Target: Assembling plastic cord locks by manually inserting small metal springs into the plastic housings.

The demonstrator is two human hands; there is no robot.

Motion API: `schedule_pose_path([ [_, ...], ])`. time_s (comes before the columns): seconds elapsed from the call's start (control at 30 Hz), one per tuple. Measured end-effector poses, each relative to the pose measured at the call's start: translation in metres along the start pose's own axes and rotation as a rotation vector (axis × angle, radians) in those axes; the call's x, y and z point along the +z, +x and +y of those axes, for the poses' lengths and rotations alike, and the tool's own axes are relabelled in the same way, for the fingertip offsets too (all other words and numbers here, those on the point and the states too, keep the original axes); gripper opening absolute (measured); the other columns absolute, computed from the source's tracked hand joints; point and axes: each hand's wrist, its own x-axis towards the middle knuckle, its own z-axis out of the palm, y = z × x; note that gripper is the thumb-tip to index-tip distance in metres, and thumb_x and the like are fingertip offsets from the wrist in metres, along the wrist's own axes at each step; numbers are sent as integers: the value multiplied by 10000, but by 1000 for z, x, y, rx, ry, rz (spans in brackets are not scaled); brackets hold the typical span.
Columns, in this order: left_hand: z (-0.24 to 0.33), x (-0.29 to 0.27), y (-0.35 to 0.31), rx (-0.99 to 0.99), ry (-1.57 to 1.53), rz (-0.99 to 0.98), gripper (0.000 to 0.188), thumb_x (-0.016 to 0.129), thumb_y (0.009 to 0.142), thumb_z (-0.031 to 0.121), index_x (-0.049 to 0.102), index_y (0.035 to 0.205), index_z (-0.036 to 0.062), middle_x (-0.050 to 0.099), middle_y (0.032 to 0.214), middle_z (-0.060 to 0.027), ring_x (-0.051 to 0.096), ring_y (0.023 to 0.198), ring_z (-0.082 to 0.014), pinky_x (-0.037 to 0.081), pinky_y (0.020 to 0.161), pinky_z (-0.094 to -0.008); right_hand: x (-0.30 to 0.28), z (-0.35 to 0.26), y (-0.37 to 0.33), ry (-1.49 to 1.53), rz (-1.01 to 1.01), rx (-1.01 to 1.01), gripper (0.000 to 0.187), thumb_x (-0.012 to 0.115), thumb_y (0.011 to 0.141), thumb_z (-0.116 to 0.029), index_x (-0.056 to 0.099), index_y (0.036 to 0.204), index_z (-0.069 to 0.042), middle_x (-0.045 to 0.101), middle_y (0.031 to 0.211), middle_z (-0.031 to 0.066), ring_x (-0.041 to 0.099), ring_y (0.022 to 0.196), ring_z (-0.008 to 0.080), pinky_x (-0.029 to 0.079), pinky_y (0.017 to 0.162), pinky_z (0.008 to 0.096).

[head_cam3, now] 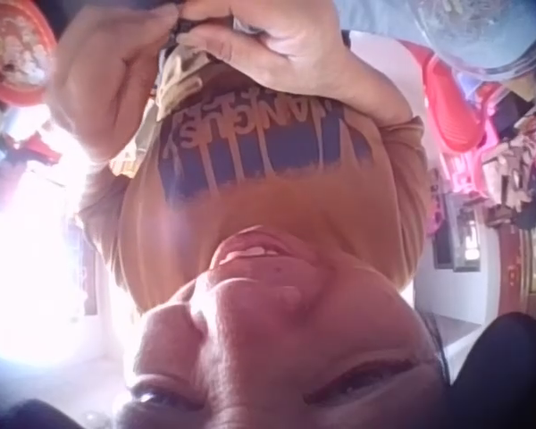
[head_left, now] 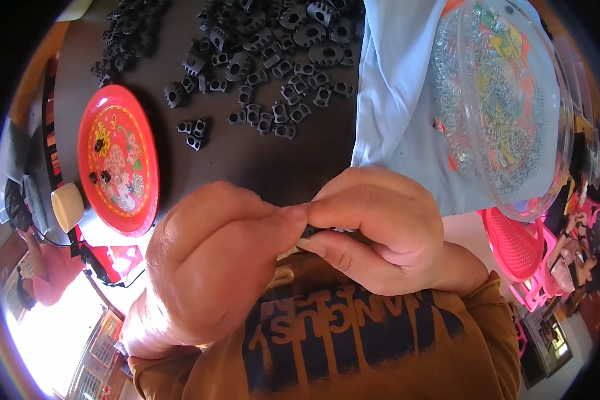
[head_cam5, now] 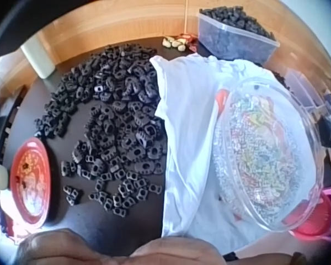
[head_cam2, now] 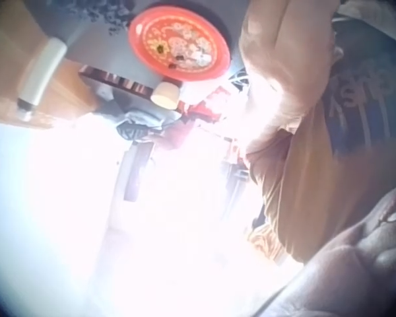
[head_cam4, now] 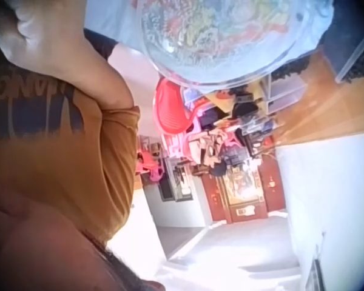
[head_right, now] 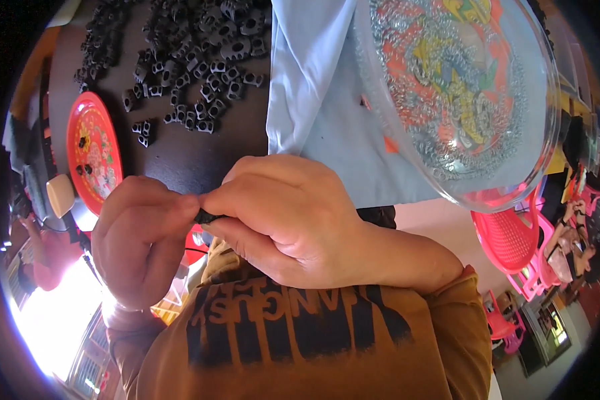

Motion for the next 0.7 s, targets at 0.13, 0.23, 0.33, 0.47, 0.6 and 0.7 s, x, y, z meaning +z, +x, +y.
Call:
schedule_pose_path([
  [0.13, -5, -9, 7, 60, 38, -101, 237, 626, 711, -102, 640, 933, -23, 582, 794, -124, 564, 671, -212, 441, 581, -294, -5, -1, 2, 14, -64, 18, 206, 739, 746, -7, 662, 935, 24, 630, 782, 110, 590, 625, 198, 442, 532, 271],
  [0.23, -5, -10, 9, -148, -137, -87, 213, 625, 729, -86, 634, 939, -48, 590, 808, -101, 583, 710, -168, 465, 612, -270, -8, -3, 3, 47, -79, 62, 213, 738, 759, -15, 663, 955, 25, 627, 783, 105, 577, 615, 184, 425, 521, 263],
  [0.33, -6, -11, 10, -341, -329, -67, 199, 633, 733, -64, 634, 932, -65, 596, 795, -81, 593, 713, -138, 479, 625, -258, -7, -2, 4, 63, -70, 57, 220, 737, 766, -21, 663, 968, 27, 626, 791, 103, 571, 618, 175, 417, 519, 259],
  [0.47, -7, -15, 13, -183, -206, -137, 217, 653, 706, -53, 645, 923, -47, 590, 715, -84, 578, 607, -168, 450, 558, -286, -9, -2, 3, 65, -88, 61, 218, 731, 772, -18, 662, 974, 27, 627, 802, 105, 575, 630, 174, 420, 526, 259],
  [0.6, -5, -13, 12, -20, 17, -113, 242, 667, 675, -59, 652, 914, -24, 568, 655, -91, 560, 550, -213, 421, 505, -320, -10, -2, 2, 66, -84, 81, 210, 722, 778, -11, 662, 976, 24, 628, 806, 105, 580, 637, 180, 427, 533, 261],
  [0.7, -3, -8, 10, 36, 123, -73, 267, 677, 661, -67, 647, 921, -14, 561, 652, -95, 556, 546, -228, 416, 489, -330, -8, -2, 1, 90, -58, 93, 203, 717, 781, -9, 662, 974, 23, 629, 818, 103, 582, 640, 181, 430, 540, 264],
])
